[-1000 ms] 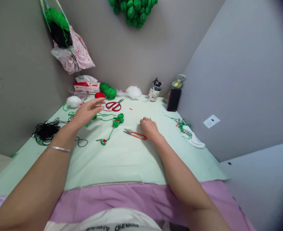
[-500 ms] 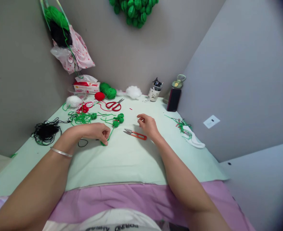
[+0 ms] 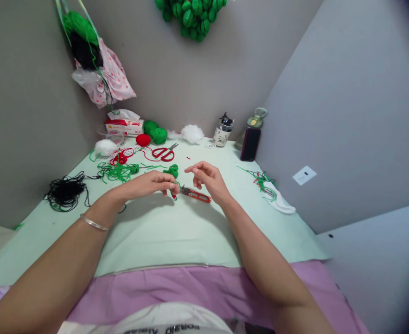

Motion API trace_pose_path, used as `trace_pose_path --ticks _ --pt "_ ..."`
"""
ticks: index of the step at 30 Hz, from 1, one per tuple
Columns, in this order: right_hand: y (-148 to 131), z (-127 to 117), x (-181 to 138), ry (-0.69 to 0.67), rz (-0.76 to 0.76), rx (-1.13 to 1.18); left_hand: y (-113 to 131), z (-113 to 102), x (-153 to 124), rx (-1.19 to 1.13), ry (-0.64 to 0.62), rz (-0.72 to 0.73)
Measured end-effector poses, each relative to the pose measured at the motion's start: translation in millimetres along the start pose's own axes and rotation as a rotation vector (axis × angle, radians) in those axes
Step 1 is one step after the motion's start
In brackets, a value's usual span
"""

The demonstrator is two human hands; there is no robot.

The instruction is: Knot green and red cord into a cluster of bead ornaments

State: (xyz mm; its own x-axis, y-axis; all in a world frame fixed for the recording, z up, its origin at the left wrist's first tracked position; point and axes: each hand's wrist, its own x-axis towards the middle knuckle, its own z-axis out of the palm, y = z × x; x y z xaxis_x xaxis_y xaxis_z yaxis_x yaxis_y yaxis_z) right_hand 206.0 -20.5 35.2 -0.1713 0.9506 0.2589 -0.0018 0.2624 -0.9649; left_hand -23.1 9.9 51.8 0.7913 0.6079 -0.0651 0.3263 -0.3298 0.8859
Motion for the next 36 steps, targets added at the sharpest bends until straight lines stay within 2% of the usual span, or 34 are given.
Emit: trace_pose_path --ticks 4,9,16,22,28,31,36 --pt "-6.6 9.2 -7.2 -0.130 0.072 0.019 3.5 13.3 4.0 -0.253 -0.037 0.074" --pt "-3.6 10.3 -6.9 -0.070 0.173 0.012 -5.7 18.7 10.6 -0.348 0.077 0.063" --pt "1.8 15.9 -6.6 -0.126 0.321 0.139 -6.3 22.6 16.5 -0.265 0.279 0.022" --pt "7.4 17.9 -4.4 -0.108 0.394 0.273 -5.3 34.5 20.4 0.036 0.575 -0.056" --pt "8.4 17.7 -4.9 -0.142 0.385 0.288 -10.6 35.4 21.4 0.124 0.588 -0.037" --pt "9.2 17.3 -5.2 -0.111 0.360 0.268 -14.1 35.6 22.2 0.120 0.580 -0.022" --pt "14.6 15.7 -3.1 -0.055 0.317 0.261 -15.1 36.7 23.8 -0.023 0.549 0.008"
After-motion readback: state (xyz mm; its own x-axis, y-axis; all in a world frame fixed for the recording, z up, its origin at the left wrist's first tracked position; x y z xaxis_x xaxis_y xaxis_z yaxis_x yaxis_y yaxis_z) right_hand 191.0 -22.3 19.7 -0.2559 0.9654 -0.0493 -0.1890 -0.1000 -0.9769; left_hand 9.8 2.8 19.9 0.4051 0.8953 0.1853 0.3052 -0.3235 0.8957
